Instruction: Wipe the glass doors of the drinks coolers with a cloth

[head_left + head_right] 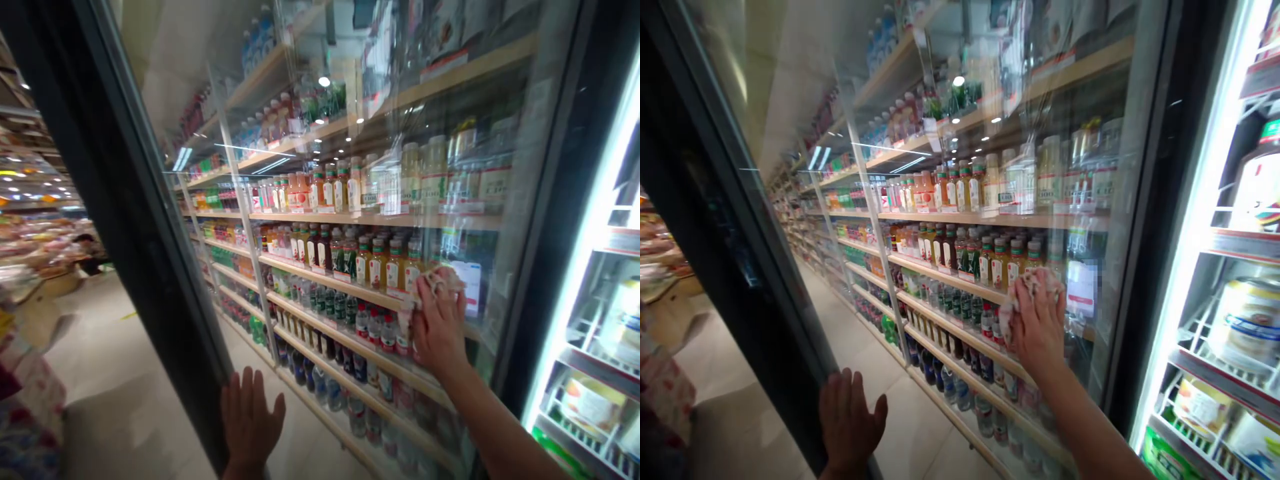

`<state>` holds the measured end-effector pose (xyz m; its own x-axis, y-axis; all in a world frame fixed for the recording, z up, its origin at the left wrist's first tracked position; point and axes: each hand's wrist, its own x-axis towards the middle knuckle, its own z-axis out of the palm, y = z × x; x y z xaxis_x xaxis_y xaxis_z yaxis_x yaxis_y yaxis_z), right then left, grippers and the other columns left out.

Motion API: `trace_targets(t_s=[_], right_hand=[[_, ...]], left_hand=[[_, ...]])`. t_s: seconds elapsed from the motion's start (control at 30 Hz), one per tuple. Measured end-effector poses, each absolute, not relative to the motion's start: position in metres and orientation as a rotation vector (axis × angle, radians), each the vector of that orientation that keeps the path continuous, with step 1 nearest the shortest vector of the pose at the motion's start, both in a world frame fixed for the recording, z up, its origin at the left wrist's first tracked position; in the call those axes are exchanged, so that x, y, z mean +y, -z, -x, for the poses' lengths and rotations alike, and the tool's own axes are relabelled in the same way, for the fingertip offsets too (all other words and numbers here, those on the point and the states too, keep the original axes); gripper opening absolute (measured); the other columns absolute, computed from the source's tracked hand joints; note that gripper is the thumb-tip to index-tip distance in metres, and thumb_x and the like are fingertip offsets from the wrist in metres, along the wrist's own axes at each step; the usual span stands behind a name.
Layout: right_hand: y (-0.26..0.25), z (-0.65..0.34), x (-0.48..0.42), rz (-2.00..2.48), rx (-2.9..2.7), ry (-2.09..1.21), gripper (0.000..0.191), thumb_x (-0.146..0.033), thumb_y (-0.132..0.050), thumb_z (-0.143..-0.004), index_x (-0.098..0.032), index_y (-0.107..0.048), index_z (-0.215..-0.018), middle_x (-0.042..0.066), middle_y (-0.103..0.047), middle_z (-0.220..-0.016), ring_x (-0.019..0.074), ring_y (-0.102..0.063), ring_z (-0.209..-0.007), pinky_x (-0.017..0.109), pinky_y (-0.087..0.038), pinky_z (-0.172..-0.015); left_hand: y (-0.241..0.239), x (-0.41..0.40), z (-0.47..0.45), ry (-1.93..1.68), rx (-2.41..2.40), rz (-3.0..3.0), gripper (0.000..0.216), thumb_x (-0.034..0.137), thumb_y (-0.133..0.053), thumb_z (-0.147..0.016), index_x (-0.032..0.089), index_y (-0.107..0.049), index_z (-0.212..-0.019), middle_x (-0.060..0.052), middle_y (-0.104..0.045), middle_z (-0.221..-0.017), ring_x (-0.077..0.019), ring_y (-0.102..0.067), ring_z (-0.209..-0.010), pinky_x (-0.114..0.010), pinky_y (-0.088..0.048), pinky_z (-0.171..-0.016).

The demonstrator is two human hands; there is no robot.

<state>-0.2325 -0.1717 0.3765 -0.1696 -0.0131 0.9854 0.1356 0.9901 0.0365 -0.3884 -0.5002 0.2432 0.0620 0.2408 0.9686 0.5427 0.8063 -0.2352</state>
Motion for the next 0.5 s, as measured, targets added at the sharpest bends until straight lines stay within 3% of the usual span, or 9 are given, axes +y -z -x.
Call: trace_targets(t_s=[0.2, 0.4, 0.5], right_hand=[[-0.371, 0.235, -0.158, 0.182, -1.691, 0.038, 0.071, -0.014, -0.045, -0.096, -0.024, -0.019, -0.161, 0.019, -0.024, -0.165, 0.0351, -0.020, -0.153, 0.067, -0.023, -0.119], [-0.369, 0.245, -0.206, 0.120, -1.807, 0.038, 0.073, -0.012, -0.044, -0.095, -0.020, -0.013, -0.162, 0.021, -0.011, -0.167, 0.0360, -0.017, -0.154, 0.065, -0.028, -0.117], [-0.360, 0.252, -0.238, -0.009, -1.898, 0.077, 0.070, -0.015, -0.046, -0.094, -0.016, -0.023, -0.160, 0.023, -0.019, -0.165, 0.0361, -0.023, -0.152, 0.060, -0.031, -0.117]], left_hand=[[-0.241, -0.501, 0.393, 0.273, -1.518, 0.659, 0.076, 0.031, -0.058, -0.091, 0.011, -0.026, -0.156, -0.022, -0.033, -0.159, -0.0344, -0.024, -0.152, -0.056, -0.026, -0.122], [-0.237, -0.501, 0.393, 0.279, -1.538, 0.649, 0.074, 0.032, -0.058, -0.092, 0.011, -0.026, -0.156, -0.023, -0.035, -0.158, -0.0348, -0.025, -0.151, -0.057, -0.028, -0.122], [-0.238, -0.501, 0.393, 0.283, -1.530, 0.648, 0.073, 0.033, -0.058, -0.093, 0.012, -0.027, -0.156, -0.023, -0.037, -0.157, -0.0357, -0.027, -0.150, -0.059, -0.029, -0.121]])
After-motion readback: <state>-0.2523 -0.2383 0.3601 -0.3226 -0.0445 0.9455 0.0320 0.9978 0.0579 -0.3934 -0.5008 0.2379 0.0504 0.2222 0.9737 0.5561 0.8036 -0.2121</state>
